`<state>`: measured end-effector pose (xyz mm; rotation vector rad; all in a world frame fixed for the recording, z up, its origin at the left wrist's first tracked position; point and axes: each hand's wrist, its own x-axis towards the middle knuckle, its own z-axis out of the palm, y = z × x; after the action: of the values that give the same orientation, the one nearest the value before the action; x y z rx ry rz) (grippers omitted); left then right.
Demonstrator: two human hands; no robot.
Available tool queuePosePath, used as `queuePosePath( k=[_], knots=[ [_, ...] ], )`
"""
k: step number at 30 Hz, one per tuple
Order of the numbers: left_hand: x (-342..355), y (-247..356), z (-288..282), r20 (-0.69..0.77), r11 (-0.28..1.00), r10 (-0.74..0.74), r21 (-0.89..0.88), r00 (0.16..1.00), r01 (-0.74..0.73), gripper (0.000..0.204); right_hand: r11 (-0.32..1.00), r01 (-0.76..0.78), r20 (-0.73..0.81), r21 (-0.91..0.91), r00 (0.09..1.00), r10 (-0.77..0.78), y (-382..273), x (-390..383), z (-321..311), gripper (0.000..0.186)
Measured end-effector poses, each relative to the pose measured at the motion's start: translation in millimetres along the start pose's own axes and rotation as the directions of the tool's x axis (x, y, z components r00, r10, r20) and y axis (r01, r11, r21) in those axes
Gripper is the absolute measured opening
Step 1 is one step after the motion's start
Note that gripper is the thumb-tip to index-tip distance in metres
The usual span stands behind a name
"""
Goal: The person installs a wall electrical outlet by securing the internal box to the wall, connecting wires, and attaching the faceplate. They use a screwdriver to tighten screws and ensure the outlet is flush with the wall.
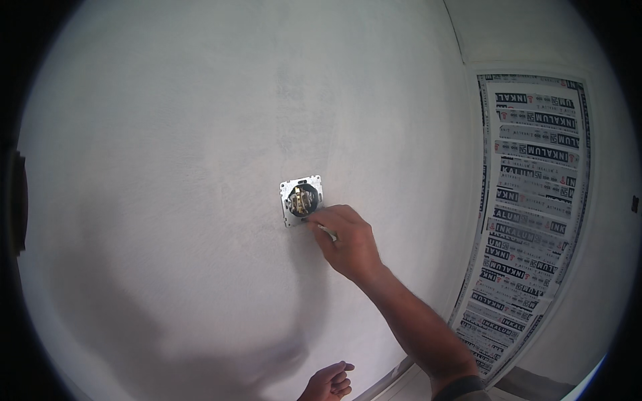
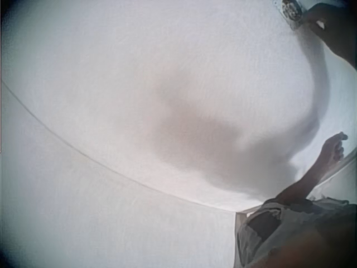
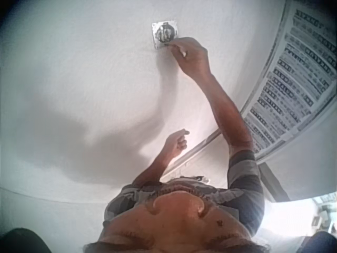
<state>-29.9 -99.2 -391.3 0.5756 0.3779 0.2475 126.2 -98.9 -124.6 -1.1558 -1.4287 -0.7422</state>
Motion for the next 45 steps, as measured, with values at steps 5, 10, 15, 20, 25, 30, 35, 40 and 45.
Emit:
queuePosePath(
  k=[5,10,15,20,25,30,35,40,45],
  knots=[
    [-3,8,-1,-0.049,0.999,-0.022,0.022,0.999,0.023,0.024,0.999,0.054,0.005,-0.009,0.999,-0.054,7,0,-1,0.016],
    [-3,7,-8,-0.04,1.0,-0.029,-0.002,0.999,0.029,0.024,0.999,0.044,-0.014,-0.023,0.999,-0.045,5,-1,1,0.017],
    [-2,7,-13,-0.037,0.999,-0.042,-0.004,0.998,0.042,0.024,0.998,0.057,-0.018,-0.039,0.998,-0.057,3,-1,2,0.016],
    [0,4,-21,0.014,0.999,-0.052,0.015,0.999,0.052,0.024,0.979,0.156,0.026,-0.133,0.988,-0.154,6,4,0,0.018],
    [1,2,-24,0.022,0.998,-0.057,0.017,0.998,0.057,0.025,0.921,0.264,0.162,-0.288,0.961,-0.225,-3,12,-7,0.02],
    [0,5,-18,0.013,0.998,-0.046,0.05,0.999,0.046,0.025,0.881,0.311,0.282,-0.356,0.935,-0.216,-7,19,-13,0.019],
    [1,20,2,0.066,0.999,-0.004,0.048,0.998,0.001,0.025,0.879,0.24,0.33,-0.412,0.938,-0.101,-9,23,-15,0.017],
    [13,45,19,0.161,0.995,0.073,0.057,0.984,-0.083,0.029,0.915,-0.142,0.335,-0.378,0.9,0.279,-36,19,-38,0.028],
    [22,64,55,0.248,0.935,0.336,0.033,0.909,-0.354,0.032,0.806,-0.394,0.576,-0.442,0.564,0.592,-29,-53,-77,0.03]
  ],
)
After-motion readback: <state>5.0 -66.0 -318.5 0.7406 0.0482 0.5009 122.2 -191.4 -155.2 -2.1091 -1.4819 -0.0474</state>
